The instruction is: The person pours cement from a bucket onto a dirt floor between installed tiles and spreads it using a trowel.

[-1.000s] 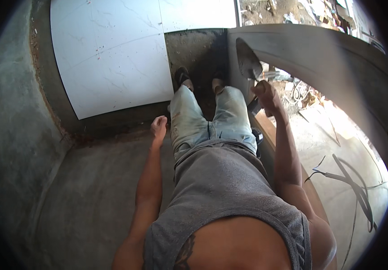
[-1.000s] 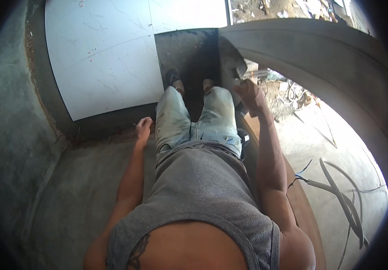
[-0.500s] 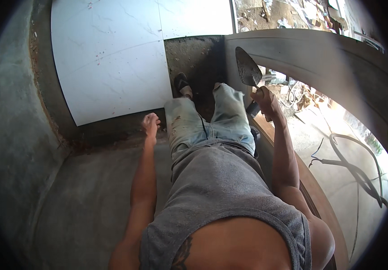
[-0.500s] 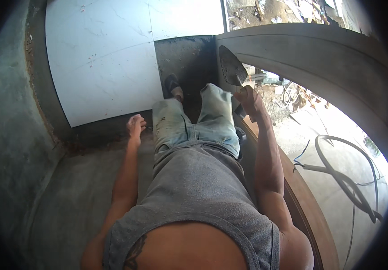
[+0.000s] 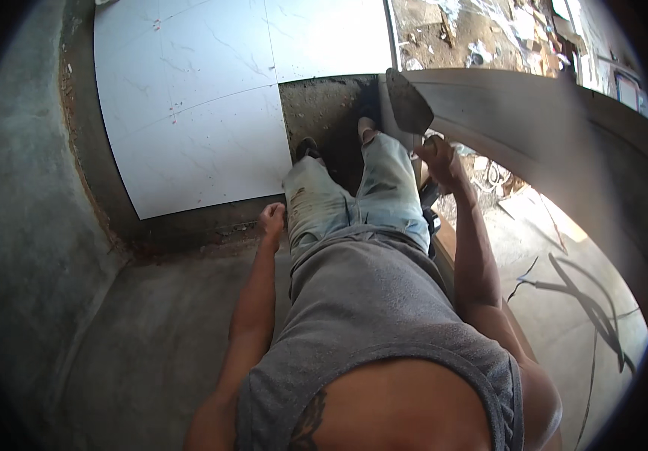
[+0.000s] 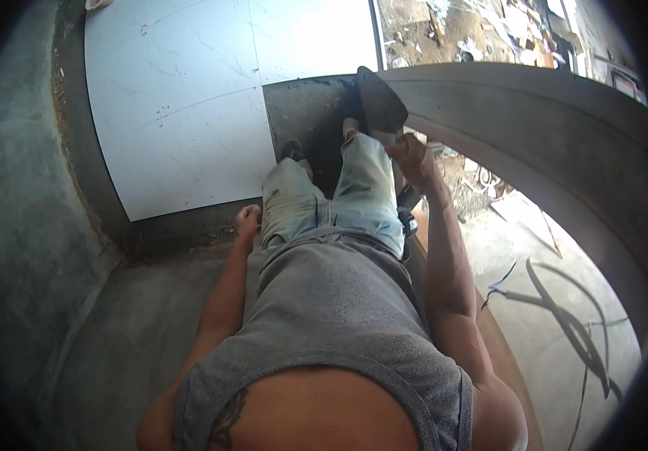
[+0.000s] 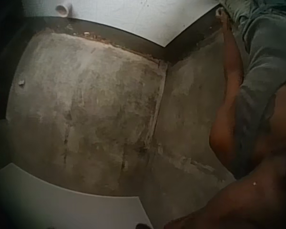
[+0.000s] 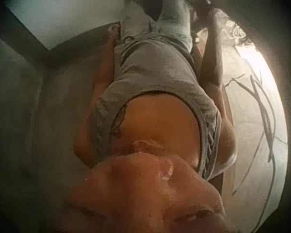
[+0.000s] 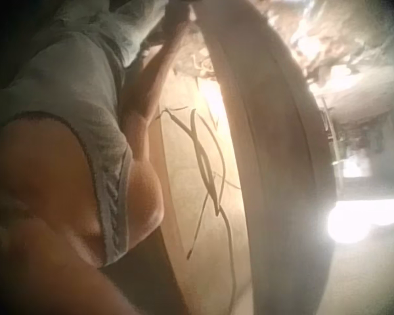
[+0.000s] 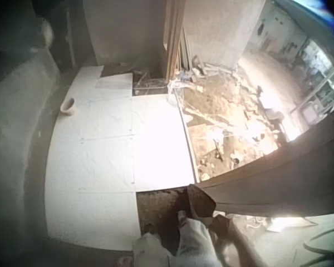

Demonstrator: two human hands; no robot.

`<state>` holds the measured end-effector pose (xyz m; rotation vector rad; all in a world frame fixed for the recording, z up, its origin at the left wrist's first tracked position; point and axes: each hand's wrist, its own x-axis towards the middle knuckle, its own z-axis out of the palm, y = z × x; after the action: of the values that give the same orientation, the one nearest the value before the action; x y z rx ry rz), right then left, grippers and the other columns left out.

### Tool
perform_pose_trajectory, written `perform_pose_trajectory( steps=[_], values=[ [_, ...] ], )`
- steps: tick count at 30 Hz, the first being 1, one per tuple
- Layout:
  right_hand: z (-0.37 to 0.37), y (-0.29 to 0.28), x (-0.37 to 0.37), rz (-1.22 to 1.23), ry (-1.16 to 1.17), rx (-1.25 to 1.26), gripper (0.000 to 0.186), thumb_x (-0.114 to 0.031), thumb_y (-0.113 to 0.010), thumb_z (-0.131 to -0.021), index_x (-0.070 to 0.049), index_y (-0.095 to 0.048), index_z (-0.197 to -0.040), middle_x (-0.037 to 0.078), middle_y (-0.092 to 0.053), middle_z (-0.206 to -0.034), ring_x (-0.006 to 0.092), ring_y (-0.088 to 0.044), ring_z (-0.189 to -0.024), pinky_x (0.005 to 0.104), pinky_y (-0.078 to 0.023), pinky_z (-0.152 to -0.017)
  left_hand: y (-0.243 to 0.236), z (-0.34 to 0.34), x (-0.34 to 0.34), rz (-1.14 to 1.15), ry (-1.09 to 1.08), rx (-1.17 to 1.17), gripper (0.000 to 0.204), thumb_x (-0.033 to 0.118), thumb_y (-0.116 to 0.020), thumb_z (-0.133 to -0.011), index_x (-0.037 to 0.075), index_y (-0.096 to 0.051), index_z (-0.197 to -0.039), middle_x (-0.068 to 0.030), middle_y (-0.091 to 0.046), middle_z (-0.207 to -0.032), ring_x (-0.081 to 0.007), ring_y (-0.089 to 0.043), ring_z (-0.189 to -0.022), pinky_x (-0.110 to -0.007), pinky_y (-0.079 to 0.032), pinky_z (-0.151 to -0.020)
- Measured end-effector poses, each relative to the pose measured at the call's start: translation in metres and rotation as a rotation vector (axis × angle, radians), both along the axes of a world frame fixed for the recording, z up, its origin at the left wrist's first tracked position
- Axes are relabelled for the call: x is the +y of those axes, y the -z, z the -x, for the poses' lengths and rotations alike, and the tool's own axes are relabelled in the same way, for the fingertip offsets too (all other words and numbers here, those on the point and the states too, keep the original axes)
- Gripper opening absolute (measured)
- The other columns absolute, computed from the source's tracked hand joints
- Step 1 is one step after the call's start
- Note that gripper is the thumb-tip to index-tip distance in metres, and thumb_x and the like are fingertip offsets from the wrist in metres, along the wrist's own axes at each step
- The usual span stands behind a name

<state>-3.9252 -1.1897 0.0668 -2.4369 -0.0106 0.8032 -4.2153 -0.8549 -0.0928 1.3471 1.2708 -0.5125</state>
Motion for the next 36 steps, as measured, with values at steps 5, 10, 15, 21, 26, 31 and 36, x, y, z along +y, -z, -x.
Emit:
perform_pose_trajectory(
  steps=[5,10,15,21,26,31,36],
  values=[
    [0.028,-0.009,-0.013,-0.012,0.141,-0.014,0.041,-0.035,-0.066,-0.089,-0.001,-0.058,-0.11,0.009,-0.058,-0.067,0.0185,-0.056,-0.055,0.0371,-0.044,-0.053,-0.003,-0.004,0.011,-0.2,0.382,-0.311,0.034,0.03,-0.062,-0.09,0.001,-0.066,-0.107,-0.0074,-0.068,-0.084,-0.0237,-0.065,-0.082,-0.035,-0.05,-0.08],
    [0.034,-0.011,-0.017,0.049,0.122,-0.055,0.046,-0.039,-0.065,-0.087,-0.001,-0.059,-0.111,0.01,-0.059,-0.069,0.0194,-0.058,-0.058,0.0374,-0.045,-0.055,-0.009,-0.045,0.041,-0.216,0.168,-0.161,0.032,0.032,-0.063,-0.088,0.002,-0.067,-0.095,-0.0081,-0.066,-0.078,-0.0201,-0.062,-0.072,-0.036,-0.048,-0.068],
    [0.037,-0.009,-0.005,0.084,0.089,-0.038,0.05,-0.041,-0.064,-0.087,0.001,-0.058,-0.113,0.015,-0.063,-0.077,0.023,-0.062,-0.067,0.0386,-0.049,-0.062,0.028,-0.004,0.053,-0.155,0.181,-0.14,0.032,0.031,-0.063,-0.088,0.001,-0.067,-0.098,-0.0068,-0.067,-0.082,-0.0178,-0.061,-0.076,-0.035,-0.048,-0.071],
    [-0.002,-0.027,-0.007,0.051,0.2,0.097,0.043,-0.04,-0.063,-0.089,-0.002,-0.058,-0.106,0.016,-0.064,-0.077,0.0294,-0.065,-0.072,0.0421,-0.049,-0.066,0.005,-0.033,0.019,-0.106,0.234,0.004,0.034,0.03,-0.063,-0.087,0.0,-0.068,-0.102,-0.0098,-0.07,-0.091,-0.0197,-0.064,-0.084,-0.034,-0.05,-0.078],
    [-0.057,-0.002,-0.028,0.008,0.15,0.095,0.036,-0.034,-0.066,-0.087,-0.002,-0.059,-0.102,0.018,-0.065,-0.085,0.0275,-0.064,-0.079,0.04,-0.049,-0.074,0.011,-0.118,-0.011,-0.116,0.28,-0.002,0.036,0.031,-0.063,-0.086,0.001,-0.068,-0.106,-0.0129,-0.071,-0.098,-0.0207,-0.066,-0.091,-0.035,-0.05,-0.081],
    [-0.087,0.011,-0.036,-0.064,0.212,0.103,0.041,-0.037,-0.065,-0.089,0.0,-0.057,-0.105,0.019,-0.064,-0.085,0.0303,-0.064,-0.079,0.042,-0.048,-0.072,0.022,-0.193,-0.019,-0.309,0.539,-0.171,0.039,0.036,-0.063,-0.085,0.003,-0.068,-0.107,-0.017,-0.071,-0.101,-0.0318,-0.067,-0.097,-0.04,-0.051,-0.084],
    [-0.04,0.011,-0.05,-0.047,0.31,0.059,0.04,-0.037,-0.063,-0.088,-0.001,-0.058,-0.104,0.015,-0.061,-0.077,0.0239,-0.06,-0.066,0.0388,-0.046,-0.06,-0.011,-0.213,-0.008,-0.182,0.536,-0.253,0.039,0.035,-0.062,-0.087,0.003,-0.068,-0.107,-0.0183,-0.07,-0.106,-0.0352,-0.066,-0.101,-0.042,-0.051,-0.086]
  ],
)
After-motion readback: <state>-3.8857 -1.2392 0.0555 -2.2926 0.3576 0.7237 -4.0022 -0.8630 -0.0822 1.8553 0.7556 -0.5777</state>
